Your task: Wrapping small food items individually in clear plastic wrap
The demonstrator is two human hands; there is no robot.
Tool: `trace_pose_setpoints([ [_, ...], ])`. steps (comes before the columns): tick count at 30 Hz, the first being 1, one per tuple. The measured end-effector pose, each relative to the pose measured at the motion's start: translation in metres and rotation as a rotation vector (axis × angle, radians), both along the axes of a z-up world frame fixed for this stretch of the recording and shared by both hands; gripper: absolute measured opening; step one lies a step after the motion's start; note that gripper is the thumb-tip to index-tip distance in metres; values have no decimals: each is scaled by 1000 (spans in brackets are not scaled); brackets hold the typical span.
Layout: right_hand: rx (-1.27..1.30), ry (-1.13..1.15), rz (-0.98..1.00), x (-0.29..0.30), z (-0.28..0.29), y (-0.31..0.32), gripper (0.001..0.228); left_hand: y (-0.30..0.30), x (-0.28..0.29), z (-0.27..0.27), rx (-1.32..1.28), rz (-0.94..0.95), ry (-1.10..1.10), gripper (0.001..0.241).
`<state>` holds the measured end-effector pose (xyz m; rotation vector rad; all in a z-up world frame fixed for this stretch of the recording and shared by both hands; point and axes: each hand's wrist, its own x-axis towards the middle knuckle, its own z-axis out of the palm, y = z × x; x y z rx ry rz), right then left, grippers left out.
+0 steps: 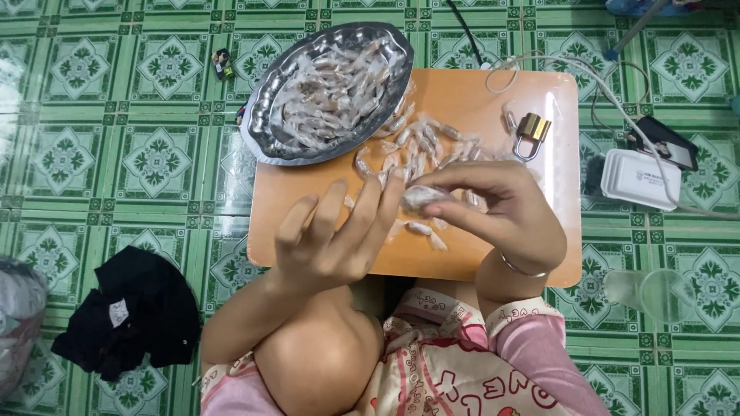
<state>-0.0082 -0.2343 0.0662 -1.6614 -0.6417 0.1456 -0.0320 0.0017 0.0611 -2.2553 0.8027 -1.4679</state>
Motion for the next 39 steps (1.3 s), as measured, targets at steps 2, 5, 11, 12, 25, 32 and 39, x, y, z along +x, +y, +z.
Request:
trace_pose_setpoints([
  [2, -37, -75, -115, -4, 6, 3, 30, -2, 3, -4, -75, -65, 85, 11],
  [5, -137, -223, -119, -2, 0, -5, 38, -2, 6, -3, -99, -215, 183, 10],
  [11, -98, -379, -65, -4, -10, -13, 35, -4, 3, 5, -331, -495, 615, 17],
  [12, -98, -379, -66, -4, -8, -12, 35, -5, 4, 6, -330, -496, 615, 17],
  [25, -27, -765, -202, -5, -4, 14, 9, 2, 9, -10, -1406, -1031, 2000, 27],
  [32, 70, -320, -294, -12, -4, 21, 77, -1, 5, -17, -922, -929, 1127, 14],
  [39, 449, -79, 24, 9, -58, 12, 57, -7, 31, -33, -586, -794, 109, 28],
])
